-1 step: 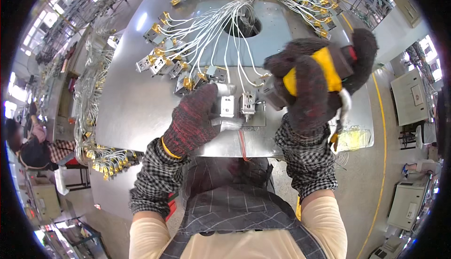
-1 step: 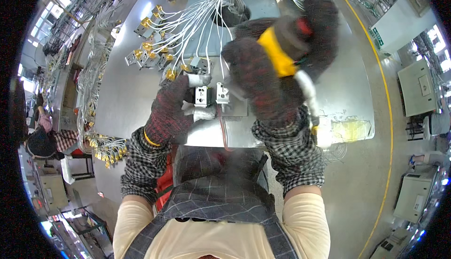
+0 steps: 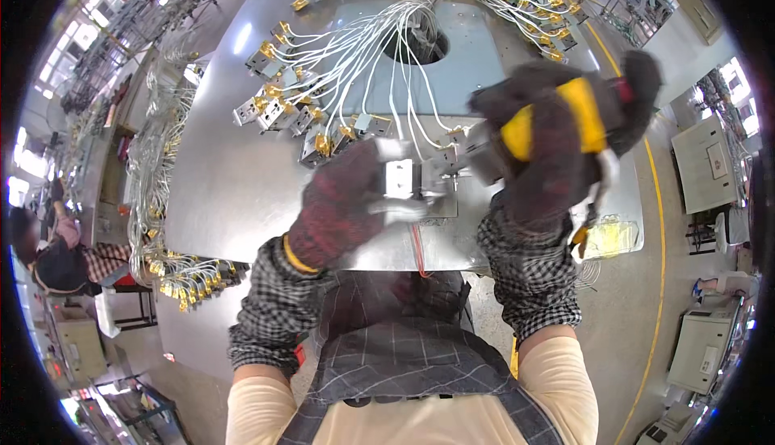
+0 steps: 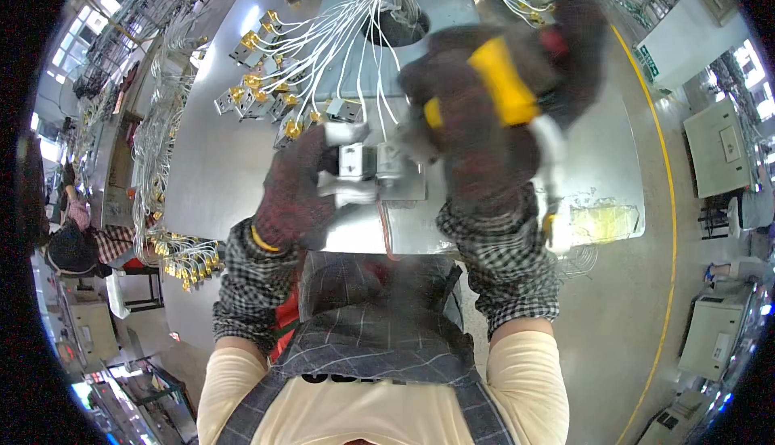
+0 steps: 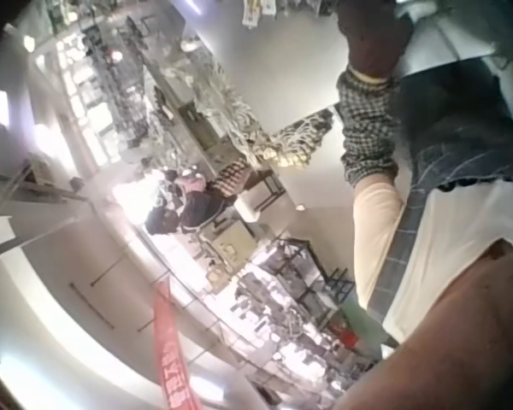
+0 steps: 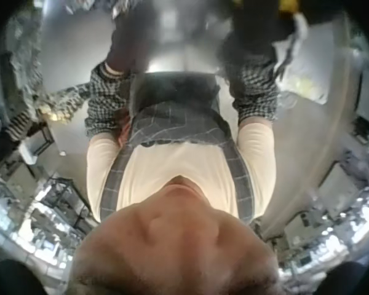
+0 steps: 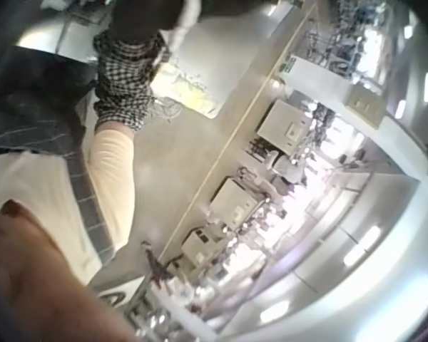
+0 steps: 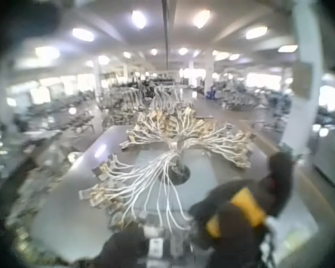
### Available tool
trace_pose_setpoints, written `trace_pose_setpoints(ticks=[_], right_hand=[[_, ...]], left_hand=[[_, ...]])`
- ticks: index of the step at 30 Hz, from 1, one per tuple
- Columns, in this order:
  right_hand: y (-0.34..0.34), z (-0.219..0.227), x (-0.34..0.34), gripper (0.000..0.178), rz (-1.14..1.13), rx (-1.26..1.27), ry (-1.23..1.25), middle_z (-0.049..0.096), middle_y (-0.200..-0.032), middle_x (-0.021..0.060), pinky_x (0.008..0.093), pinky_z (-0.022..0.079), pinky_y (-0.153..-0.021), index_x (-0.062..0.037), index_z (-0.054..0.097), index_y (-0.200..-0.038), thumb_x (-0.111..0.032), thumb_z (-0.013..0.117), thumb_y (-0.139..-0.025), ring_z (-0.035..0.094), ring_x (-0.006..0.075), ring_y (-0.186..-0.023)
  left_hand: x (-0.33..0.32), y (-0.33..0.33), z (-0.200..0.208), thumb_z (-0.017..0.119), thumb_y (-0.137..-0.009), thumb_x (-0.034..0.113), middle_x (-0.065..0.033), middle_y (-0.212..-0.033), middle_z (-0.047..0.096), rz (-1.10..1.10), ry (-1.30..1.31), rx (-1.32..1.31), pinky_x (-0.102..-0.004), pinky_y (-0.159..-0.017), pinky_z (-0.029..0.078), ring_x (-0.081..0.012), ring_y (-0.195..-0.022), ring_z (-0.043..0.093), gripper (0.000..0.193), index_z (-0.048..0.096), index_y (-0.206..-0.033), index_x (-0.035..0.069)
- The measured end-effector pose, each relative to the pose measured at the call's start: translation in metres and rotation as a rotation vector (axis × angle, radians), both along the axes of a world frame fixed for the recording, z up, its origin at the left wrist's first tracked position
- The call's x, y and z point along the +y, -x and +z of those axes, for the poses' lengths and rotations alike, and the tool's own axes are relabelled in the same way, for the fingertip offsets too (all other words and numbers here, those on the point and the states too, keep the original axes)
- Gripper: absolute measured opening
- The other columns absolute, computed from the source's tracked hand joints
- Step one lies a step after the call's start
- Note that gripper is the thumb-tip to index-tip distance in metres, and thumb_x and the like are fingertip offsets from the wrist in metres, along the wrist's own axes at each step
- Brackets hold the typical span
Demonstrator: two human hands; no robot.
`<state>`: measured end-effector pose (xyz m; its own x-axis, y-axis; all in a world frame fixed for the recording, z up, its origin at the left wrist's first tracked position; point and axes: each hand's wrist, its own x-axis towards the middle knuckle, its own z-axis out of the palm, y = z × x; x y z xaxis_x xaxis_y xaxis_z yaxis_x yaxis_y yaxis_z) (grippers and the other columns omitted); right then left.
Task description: Assembling complex wiring harnesses at a workstation using a power tool to secure connectors.
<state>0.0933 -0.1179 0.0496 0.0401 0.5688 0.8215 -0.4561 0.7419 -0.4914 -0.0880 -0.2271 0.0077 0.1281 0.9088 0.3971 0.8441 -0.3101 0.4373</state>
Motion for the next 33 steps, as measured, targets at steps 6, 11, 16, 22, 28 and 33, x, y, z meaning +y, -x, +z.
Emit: trace_pose_setpoints(ticks=[6,11,16,22,28,33], right_hand=[[0.0,0.01,-0.003,0.063,-0.158,0.07,0.027,0.066,-0.092,0.02,0.0381,0.061,-0.067,-0.014,0.03,-0.143,-0.016,0.063,-0.089,0.068,0.0256,-0.073],[0.006,0.002,-0.011,0.08,0.031,0.028,0.067,0.064,-0.095,0.0189,0.0486,0.061,-0.059,-0.0188,0.025,-0.148,-0.007,0.071,-0.084,0.068,0.029,-0.078],[0.001,0.006,-0.017,0.08,0.341,0.26,0.395,0.064,-0.097,0.019,0.0503,0.062,-0.066,-0.0189,0.024,-0.148,-0.006,0.07,-0.085,0.068,0.0296,-0.08],[0.003,-0.001,-0.022,0.076,0.475,0.311,0.601,0.064,-0.098,0.0189,0.0509,0.061,-0.073,-0.0151,0.025,-0.147,-0.005,0.069,-0.086,0.068,0.0293,-0.084],[0.006,-0.015,0.003,0.075,0.179,-0.002,0.087,0.062,-0.111,0.0196,0.0449,0.06,-0.079,-0.0106,0.03,-0.145,-0.01,0.074,-0.084,0.068,0.0276,-0.092],[0.012,-0.016,0.007,0.082,0.089,-0.075,-0.079,0.063,-0.113,0.0181,0.0407,0.06,-0.081,-0.0085,0.032,-0.144,-0.005,0.079,-0.077,0.069,0.0251,-0.092]], left_hand=[[0.014,-0.016,0.014,0.089,-0.066,0.032,-0.0128,-0.101,0.069,0.115,0.129,-0.104,-0.035,-0.08,0.054,-0.0227,-0.09,0.069,0.069,0.059,-0.121,0.003],[0.022,-0.007,0.006,0.09,-0.063,0.038,-0.0137,-0.099,0.069,0.075,0.295,-0.242,-0.0358,-0.08,0.055,-0.0264,-0.092,0.07,0.068,0.061,-0.114,0.004],[0.023,-0.012,-0.004,0.085,-0.066,0.046,-0.0142,-0.091,0.068,0.028,0.105,-0.225,-0.0395,-0.073,0.054,-0.0301,-0.084,0.069,0.065,0.06,-0.11,0.006],[0.026,-0.009,-0.006,0.086,-0.067,0.041,-0.0153,-0.09,0.068,0.044,0.244,-0.238,-0.0409,-0.074,0.054,-0.0318,-0.084,0.069,0.062,0.06,-0.111,0.007],[0.015,-0.007,0.023,0.085,-0.061,0.042,-0.0132,-0.117,0.062,0.148,0.071,0.258,-0.044,-0.09,0.048,-0.0323,-0.11,0.059,0.08,0.054,-0.128,0.011],[0.02,0.051,-0.008,0.074,-0.073,0.035,-0.0053,-0.111,0.062,0.243,0.112,0.745,-0.043,-0.086,0.047,-0.0256,-0.105,0.056,0.059,0.057,-0.126,0.016]])
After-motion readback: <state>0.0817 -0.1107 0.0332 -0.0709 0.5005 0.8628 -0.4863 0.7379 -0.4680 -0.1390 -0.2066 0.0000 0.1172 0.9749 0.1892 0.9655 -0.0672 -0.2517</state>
